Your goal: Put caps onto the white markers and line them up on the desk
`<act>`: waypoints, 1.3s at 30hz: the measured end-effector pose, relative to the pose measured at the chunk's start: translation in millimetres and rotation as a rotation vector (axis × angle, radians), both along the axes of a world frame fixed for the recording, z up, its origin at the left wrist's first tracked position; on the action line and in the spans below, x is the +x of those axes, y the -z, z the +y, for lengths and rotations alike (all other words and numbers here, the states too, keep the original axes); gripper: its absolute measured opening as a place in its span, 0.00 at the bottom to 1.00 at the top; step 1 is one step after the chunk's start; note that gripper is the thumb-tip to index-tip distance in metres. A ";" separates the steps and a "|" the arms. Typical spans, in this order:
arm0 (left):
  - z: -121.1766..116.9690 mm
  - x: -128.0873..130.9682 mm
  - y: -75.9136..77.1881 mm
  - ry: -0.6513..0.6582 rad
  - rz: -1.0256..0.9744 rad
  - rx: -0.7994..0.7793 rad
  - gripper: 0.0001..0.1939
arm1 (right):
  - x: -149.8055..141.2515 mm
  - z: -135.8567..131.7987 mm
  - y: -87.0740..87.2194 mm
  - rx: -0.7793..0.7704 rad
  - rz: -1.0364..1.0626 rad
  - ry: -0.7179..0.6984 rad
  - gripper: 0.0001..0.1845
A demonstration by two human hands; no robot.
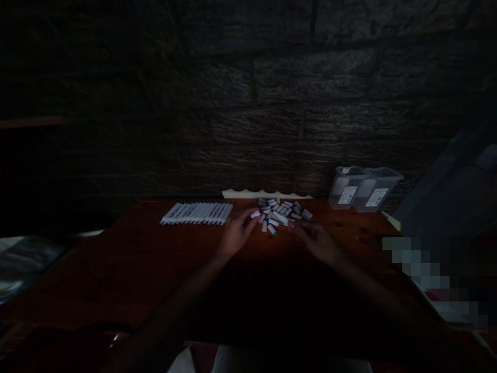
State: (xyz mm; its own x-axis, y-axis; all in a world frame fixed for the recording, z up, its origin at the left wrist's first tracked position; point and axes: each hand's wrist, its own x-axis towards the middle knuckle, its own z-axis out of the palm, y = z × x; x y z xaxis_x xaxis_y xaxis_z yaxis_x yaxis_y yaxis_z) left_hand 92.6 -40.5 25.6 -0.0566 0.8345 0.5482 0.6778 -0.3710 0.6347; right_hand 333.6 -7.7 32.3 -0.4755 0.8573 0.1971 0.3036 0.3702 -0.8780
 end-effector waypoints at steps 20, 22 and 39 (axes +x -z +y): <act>4.2 -9.2 12.6 0.173 0.152 0.017 0.13 | 5.8 4.8 3.3 0.249 -0.181 -0.072 0.17; 4.2 -8.9 12.0 0.141 0.093 -0.018 0.13 | 7.5 6.8 1.9 0.265 -0.190 -0.035 0.18; 8.7 16.6 8.3 0.278 -0.850 -0.257 0.19 | 1.3 1.4 2.9 0.313 -0.146 -0.007 0.16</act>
